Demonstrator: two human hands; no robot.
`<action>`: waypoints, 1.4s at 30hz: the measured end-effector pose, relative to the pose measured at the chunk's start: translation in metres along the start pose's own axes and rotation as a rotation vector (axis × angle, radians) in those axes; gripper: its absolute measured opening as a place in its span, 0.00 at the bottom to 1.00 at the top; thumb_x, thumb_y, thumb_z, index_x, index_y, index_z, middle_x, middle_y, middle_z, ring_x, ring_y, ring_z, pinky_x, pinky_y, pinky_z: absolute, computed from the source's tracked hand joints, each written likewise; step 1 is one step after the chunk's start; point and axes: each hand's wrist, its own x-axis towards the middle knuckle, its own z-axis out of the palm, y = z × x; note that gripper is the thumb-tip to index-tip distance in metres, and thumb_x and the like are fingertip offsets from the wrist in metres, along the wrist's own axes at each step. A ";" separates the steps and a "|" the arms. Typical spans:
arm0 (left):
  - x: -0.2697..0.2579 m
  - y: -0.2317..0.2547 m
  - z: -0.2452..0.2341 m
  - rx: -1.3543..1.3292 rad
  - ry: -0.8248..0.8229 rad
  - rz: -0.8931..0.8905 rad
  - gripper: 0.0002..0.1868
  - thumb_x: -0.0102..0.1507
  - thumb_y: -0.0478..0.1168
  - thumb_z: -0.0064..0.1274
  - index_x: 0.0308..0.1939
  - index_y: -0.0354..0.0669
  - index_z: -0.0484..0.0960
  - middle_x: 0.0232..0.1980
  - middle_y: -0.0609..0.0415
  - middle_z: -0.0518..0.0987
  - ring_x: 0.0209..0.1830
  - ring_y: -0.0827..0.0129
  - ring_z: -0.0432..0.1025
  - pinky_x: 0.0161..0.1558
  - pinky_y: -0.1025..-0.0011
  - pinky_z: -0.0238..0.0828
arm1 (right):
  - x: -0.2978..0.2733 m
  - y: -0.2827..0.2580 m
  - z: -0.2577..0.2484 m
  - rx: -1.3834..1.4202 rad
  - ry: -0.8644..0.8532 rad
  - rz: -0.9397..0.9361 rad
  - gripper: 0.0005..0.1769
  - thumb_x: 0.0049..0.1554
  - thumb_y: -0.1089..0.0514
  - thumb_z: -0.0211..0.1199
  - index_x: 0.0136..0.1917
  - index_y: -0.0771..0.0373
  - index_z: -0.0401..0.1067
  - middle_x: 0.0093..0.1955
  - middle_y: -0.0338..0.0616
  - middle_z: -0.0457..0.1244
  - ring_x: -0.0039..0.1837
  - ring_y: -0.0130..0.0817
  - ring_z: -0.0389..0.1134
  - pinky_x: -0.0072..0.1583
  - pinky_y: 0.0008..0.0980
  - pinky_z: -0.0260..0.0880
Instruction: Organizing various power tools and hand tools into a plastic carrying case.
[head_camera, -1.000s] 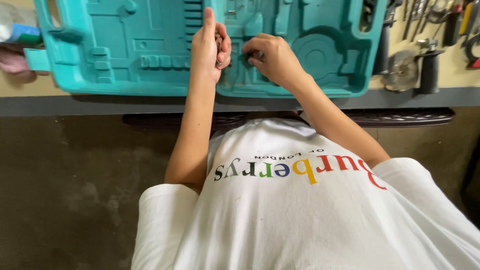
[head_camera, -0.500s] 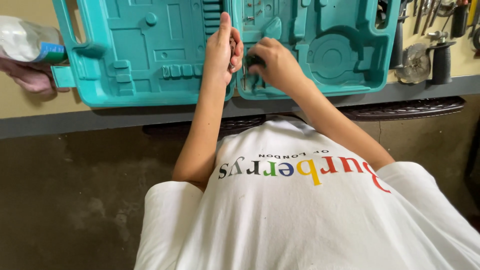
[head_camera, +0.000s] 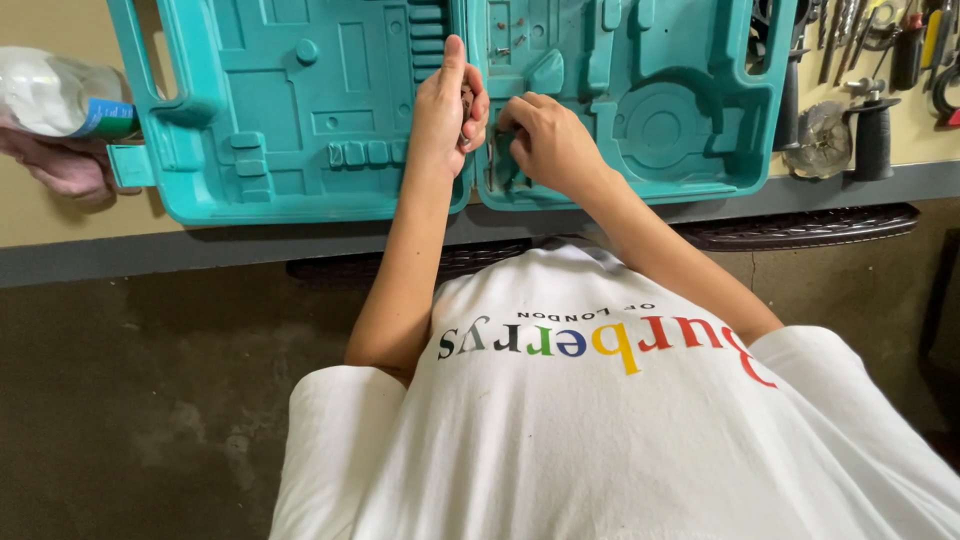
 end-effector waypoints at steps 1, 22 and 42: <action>0.001 -0.001 0.000 -0.001 -0.001 -0.005 0.30 0.68 0.65 0.46 0.31 0.41 0.71 0.20 0.56 0.69 0.12 0.78 0.57 0.11 0.76 0.44 | -0.001 0.000 0.000 0.016 -0.007 0.040 0.11 0.53 0.71 0.62 0.50 0.63 0.72 0.47 0.49 0.63 0.52 0.52 0.66 0.54 0.47 0.69; 0.005 0.000 -0.006 0.018 -0.061 -0.030 0.29 0.68 0.65 0.47 0.31 0.41 0.72 0.20 0.56 0.69 0.12 0.78 0.58 0.11 0.77 0.45 | 0.004 -0.002 0.004 0.198 0.025 0.150 0.07 0.51 0.65 0.64 0.45 0.66 0.72 0.41 0.50 0.67 0.43 0.46 0.69 0.47 0.40 0.71; 0.001 0.001 -0.015 0.032 -0.081 -0.020 0.29 0.68 0.64 0.47 0.31 0.41 0.71 0.20 0.56 0.69 0.12 0.78 0.59 0.12 0.77 0.45 | 0.000 -0.027 0.007 0.267 -0.043 0.272 0.18 0.47 0.67 0.76 0.49 0.68 0.74 0.43 0.49 0.71 0.44 0.41 0.74 0.48 0.36 0.73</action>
